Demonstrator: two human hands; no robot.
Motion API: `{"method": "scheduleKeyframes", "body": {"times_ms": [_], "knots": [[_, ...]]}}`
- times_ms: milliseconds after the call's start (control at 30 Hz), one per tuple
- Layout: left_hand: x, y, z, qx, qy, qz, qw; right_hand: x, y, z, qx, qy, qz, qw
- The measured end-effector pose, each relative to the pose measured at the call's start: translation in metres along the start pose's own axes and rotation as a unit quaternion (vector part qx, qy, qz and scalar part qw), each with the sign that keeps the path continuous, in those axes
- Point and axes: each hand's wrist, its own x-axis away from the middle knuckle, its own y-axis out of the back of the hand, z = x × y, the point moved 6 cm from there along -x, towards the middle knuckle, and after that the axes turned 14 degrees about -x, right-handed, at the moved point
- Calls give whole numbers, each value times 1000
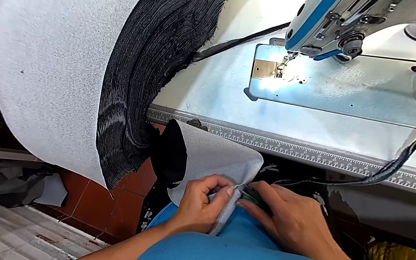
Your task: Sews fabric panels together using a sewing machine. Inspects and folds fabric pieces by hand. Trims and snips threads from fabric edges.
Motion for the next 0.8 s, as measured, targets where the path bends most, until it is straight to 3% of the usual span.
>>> {"method": "scheduleKeyframes", "body": {"times_ms": [100, 167, 267, 367, 433, 500, 600, 700, 800], "knots": [[0, -1, 0, -13, 1, -9, 1000, -7, 7, 8, 85, 33, 14, 996], [0, -1, 0, -13, -5, -3, 1000, -6, 7, 7, 73, 43, 6, 996], [-1, -1, -2, -8, -11, 11, 1000, 2, -4, -9, -114, -29, 15, 993], [-1, 0, -4, -9, -11, 12, 1000, 10, -18, -20, -291, -125, 44, 948], [0, 0, -4, -12, -15, 5, 1000, 9, -13, -15, -215, -100, 29, 971], [1, 0, -3, -14, -18, 3, 1000, 2, -3, -3, -58, -9, 5, 998], [2, -2, -2, -15, -20, 11, 1000, -3, 3, 10, 70, 93, 2, 993], [2, -2, -2, -21, -27, 11, 999, -2, 0, 8, 56, 92, 22, 994], [2, -2, -4, -31, -36, 12, 999, 2, -5, 0, -41, 41, 44, 997]]}}
